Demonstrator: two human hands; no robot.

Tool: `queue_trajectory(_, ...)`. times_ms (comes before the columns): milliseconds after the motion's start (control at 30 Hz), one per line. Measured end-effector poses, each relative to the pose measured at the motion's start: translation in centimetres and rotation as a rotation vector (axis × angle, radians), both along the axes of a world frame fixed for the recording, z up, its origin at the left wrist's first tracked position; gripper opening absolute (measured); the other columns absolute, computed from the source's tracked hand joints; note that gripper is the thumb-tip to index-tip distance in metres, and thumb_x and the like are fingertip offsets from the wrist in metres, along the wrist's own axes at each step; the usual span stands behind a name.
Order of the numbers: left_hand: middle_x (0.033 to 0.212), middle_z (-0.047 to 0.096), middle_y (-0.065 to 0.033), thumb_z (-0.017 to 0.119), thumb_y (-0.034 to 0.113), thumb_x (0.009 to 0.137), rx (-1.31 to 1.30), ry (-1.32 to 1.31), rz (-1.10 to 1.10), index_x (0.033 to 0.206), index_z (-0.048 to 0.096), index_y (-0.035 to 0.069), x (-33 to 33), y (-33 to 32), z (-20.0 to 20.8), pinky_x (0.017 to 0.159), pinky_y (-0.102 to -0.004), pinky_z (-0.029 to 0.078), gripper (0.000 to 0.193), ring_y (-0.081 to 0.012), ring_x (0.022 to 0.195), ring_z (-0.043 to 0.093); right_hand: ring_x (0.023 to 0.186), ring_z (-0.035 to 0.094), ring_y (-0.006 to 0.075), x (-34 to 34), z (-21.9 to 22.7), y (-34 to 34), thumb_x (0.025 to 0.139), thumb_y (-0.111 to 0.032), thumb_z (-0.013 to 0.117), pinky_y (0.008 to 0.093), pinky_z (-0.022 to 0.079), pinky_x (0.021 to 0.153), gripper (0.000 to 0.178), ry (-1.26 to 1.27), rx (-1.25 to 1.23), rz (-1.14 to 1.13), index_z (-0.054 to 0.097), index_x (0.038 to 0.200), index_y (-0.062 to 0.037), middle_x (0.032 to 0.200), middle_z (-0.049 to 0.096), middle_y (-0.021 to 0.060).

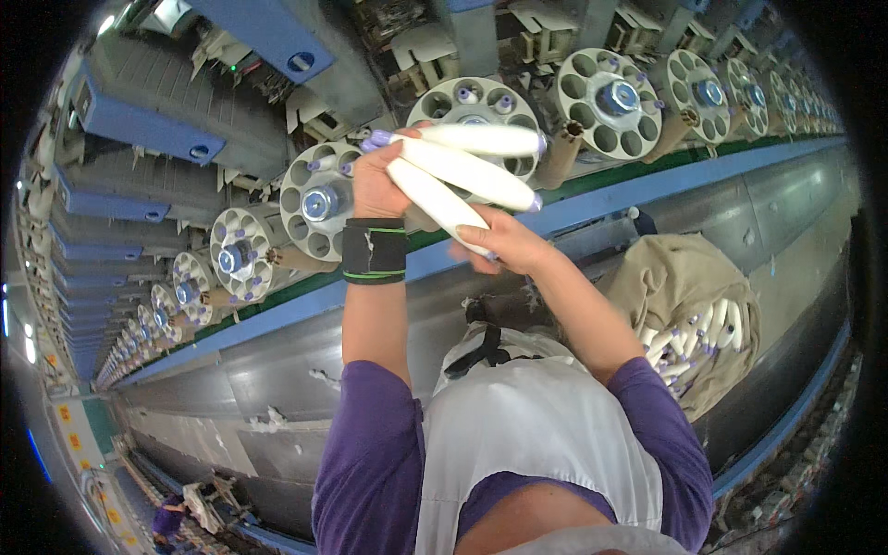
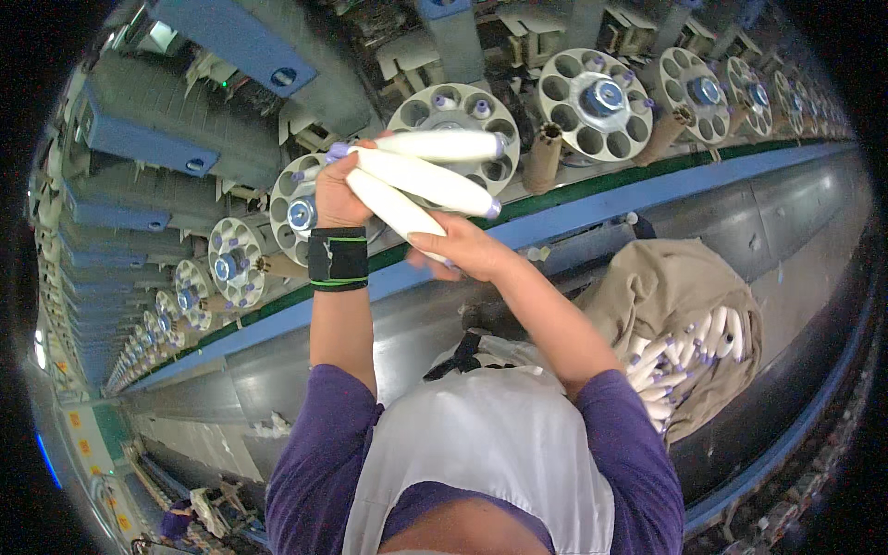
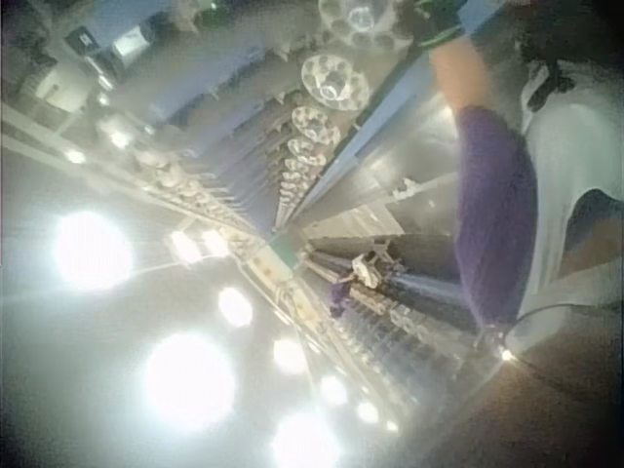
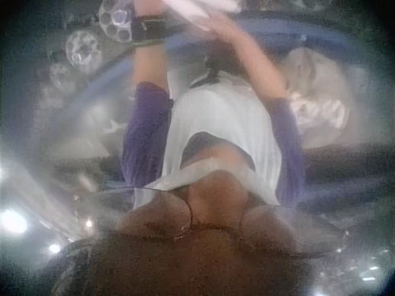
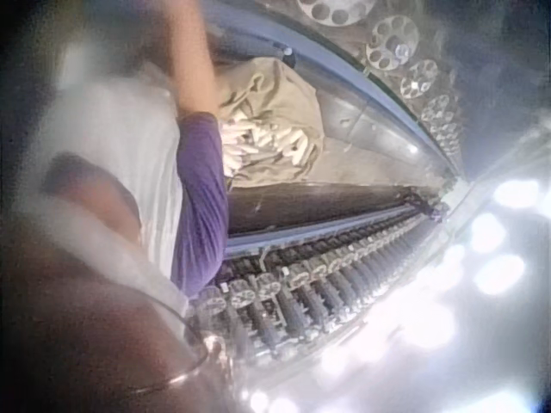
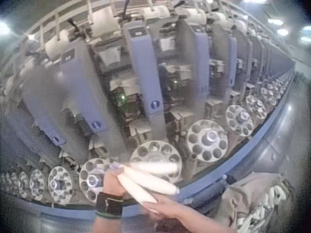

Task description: The person repeatedly picks white cylindrical spools from a cloth sack and places them into slots on rotating circular holders mounted on a machine. The person walks along the machine, handling spools in small batches and inserting them one by one.

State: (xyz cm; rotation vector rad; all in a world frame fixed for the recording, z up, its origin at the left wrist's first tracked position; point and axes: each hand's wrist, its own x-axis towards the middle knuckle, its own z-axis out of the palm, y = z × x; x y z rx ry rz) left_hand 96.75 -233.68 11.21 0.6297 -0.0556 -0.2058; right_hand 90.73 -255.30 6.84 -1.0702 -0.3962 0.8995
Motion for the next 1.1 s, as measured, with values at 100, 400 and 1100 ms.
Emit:
queue_trajectory(100, 0.120, 0.044, -0.0219, 0.053, 0.012, 0.074, -0.037, 0.006, 0.144, 0.093, 0.055, -0.007, -0.2, 0.1, 0.7, 0.099, -0.0466, 0.030, 0.027, -0.0364, 0.110, 0.043, 0.043, 0.037, 0.0046, -1.3, 1.1, -6.0, 0.086, -0.027, 0.051, 0.0196, 0.026, 0.038, 0.026, -0.036, -0.227, -0.027, 0.057, 0.081, -0.0031, 0.056, 0.045, -0.0036)
queue_trajectory(400, 0.126, 0.039, -0.0192, 0.054, 0.014, 0.071, 0.045, 0.011, -0.062, 0.092, 0.055, -0.002, -2.2, -6.3, -0.6, 0.101, -0.0471, 0.026, 0.026, -0.0368, 0.116, 0.037, 0.045, 0.032, 0.0039, 5.6, 2.6, -13.3, 0.085, -0.024, 0.055, 0.0191, 0.025, 0.038, 0.034, -0.135, -0.015, -0.532, 0.053, 0.108, 0.0006, 0.071, 0.054, 0.0006)
queue_trajectory(1100, 0.120, 0.044, -0.0181, 0.056, 0.013, 0.072, 0.023, 0.018, 0.197, 0.093, 0.057, -0.003, -8.7, 1.9, -0.9, 0.097, -0.0446, 0.033, 0.026, -0.0342, 0.112, 0.041, 0.112, 0.045, 0.0246, 3.3, -5.7, -23.6, 0.082, -0.021, 0.049, 0.0309, 0.035, 0.093, 0.049, -0.367, -0.394, -0.715, 0.038, 0.126, -0.0022, 0.121, 0.047, 0.0126)
